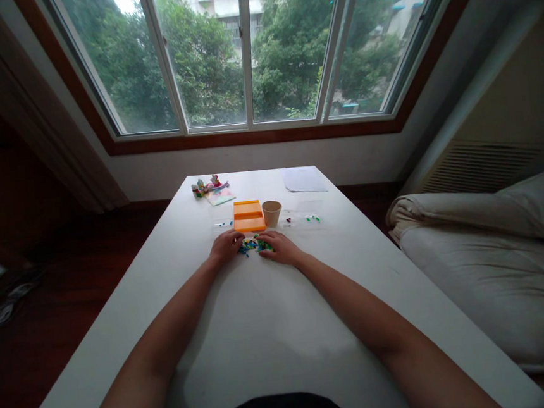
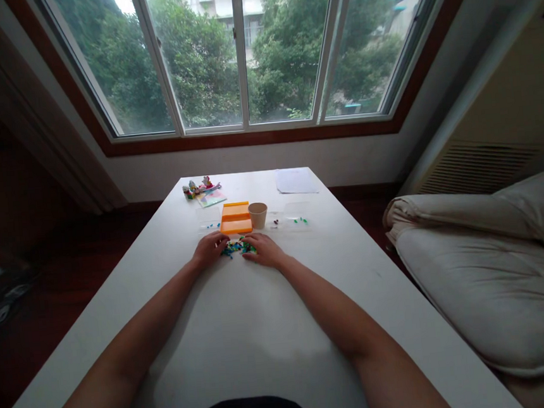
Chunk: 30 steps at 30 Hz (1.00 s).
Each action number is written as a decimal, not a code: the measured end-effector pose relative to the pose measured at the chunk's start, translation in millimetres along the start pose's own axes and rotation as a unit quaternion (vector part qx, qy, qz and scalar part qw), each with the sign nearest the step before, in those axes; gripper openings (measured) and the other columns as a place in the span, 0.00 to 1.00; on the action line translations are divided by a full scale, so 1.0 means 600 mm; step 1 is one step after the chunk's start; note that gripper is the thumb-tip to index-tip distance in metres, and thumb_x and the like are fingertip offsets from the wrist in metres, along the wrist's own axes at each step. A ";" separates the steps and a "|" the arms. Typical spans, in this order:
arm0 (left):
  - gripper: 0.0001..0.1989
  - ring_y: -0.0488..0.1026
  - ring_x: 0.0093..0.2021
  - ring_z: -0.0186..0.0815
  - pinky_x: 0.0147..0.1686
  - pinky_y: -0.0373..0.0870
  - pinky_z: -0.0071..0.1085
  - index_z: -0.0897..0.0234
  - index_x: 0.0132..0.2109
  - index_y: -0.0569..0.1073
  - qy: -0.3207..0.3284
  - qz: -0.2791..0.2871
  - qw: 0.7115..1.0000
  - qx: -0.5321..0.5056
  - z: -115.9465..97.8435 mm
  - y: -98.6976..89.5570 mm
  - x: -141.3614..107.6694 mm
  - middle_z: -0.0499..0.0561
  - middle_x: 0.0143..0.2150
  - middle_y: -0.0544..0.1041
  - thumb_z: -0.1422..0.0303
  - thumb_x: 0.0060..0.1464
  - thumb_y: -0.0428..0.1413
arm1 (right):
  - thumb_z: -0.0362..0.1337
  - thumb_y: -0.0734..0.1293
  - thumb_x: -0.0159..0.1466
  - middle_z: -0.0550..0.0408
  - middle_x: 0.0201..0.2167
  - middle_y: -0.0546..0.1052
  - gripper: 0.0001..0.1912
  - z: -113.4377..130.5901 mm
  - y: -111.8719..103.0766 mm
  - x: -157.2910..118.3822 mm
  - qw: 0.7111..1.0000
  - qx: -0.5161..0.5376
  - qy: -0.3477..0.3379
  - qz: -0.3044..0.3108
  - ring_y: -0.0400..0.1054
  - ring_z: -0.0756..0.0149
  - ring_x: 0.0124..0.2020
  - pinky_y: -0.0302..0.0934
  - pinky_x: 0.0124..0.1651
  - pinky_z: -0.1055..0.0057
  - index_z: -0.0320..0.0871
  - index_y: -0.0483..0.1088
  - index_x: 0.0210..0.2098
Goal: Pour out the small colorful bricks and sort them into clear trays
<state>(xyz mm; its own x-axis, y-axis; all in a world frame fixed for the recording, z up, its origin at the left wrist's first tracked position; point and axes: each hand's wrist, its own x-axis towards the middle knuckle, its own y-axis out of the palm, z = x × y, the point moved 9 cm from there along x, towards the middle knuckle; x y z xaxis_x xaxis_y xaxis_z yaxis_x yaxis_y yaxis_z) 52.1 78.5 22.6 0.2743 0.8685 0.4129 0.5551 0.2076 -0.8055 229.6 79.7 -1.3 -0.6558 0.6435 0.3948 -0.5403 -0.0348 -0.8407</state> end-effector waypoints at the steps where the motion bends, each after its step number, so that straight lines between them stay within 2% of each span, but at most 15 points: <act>1: 0.11 0.73 0.37 0.37 0.40 0.69 0.31 0.60 0.41 0.80 -0.016 0.002 1.000 0.003 0.007 0.000 0.000 0.51 0.38 0.79 0.66 0.61 0.52 | 0.46 0.71 0.64 0.46 0.61 0.70 0.29 -0.002 0.000 0.000 1.000 0.000 0.003 -0.003 0.64 0.51 0.61 0.59 0.63 0.51 0.50 0.67 0.63; 6: 0.12 0.75 0.36 0.37 0.37 0.66 0.30 0.59 0.43 0.80 -0.076 -0.001 0.997 0.023 0.034 -0.004 -0.002 0.52 0.38 0.81 0.65 0.61 0.52 | 0.44 0.68 0.66 0.46 0.61 0.71 0.26 -0.003 0.002 0.000 1.000 -0.001 0.001 -0.004 0.64 0.53 0.61 0.59 0.63 0.53 0.49 0.68 0.62; 9: 0.12 0.74 0.34 0.37 0.35 0.65 0.30 0.58 0.43 0.81 -0.090 -0.001 0.995 0.030 0.042 -0.003 -0.004 0.51 0.36 0.81 0.64 0.60 0.53 | 0.44 0.68 0.67 0.46 0.60 0.71 0.25 -0.003 0.001 0.000 1.000 -0.002 0.007 -0.003 0.65 0.53 0.61 0.59 0.63 0.54 0.49 0.67 0.62; 15: 0.11 0.73 0.30 0.36 0.31 0.64 0.29 0.57 0.42 0.81 -0.091 0.017 0.996 0.013 0.047 0.001 -0.005 0.49 0.31 0.80 0.63 0.58 0.55 | 0.45 0.66 0.69 0.46 0.60 0.72 0.23 0.000 -0.003 0.002 1.000 0.003 0.010 -0.002 0.66 0.53 0.60 0.61 0.62 0.53 0.49 0.68 0.61; 24: 0.11 0.70 0.29 0.33 0.29 0.62 0.27 0.58 0.41 0.82 -0.053 0.076 0.995 -0.032 0.046 0.004 -0.003 0.47 0.28 0.77 0.63 0.55 0.56 | 0.45 0.66 0.69 0.46 0.59 0.72 0.23 -0.001 -0.002 0.002 1.000 0.007 0.008 -0.001 0.66 0.54 0.60 0.61 0.62 0.54 0.49 0.69 0.61; 30: 0.09 0.71 0.30 0.33 0.28 0.61 0.26 0.58 0.39 0.81 -0.072 0.071 0.995 -0.017 0.050 0.010 -0.002 0.47 0.30 0.78 0.64 0.53 0.58 | 0.45 0.66 0.69 0.46 0.59 0.72 0.23 -0.002 -0.002 0.003 1.000 0.007 0.005 -0.003 0.65 0.53 0.60 0.60 0.62 0.53 0.49 0.68 0.61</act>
<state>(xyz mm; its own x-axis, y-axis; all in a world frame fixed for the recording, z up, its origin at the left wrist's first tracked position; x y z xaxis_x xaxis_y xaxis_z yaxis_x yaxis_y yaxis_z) 31.5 92.5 4.4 0.2376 0.9441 0.2285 0.5463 0.0647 -0.8351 229.7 81.5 -0.1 -0.6470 0.6521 0.3953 -0.5510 -0.0413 -0.8335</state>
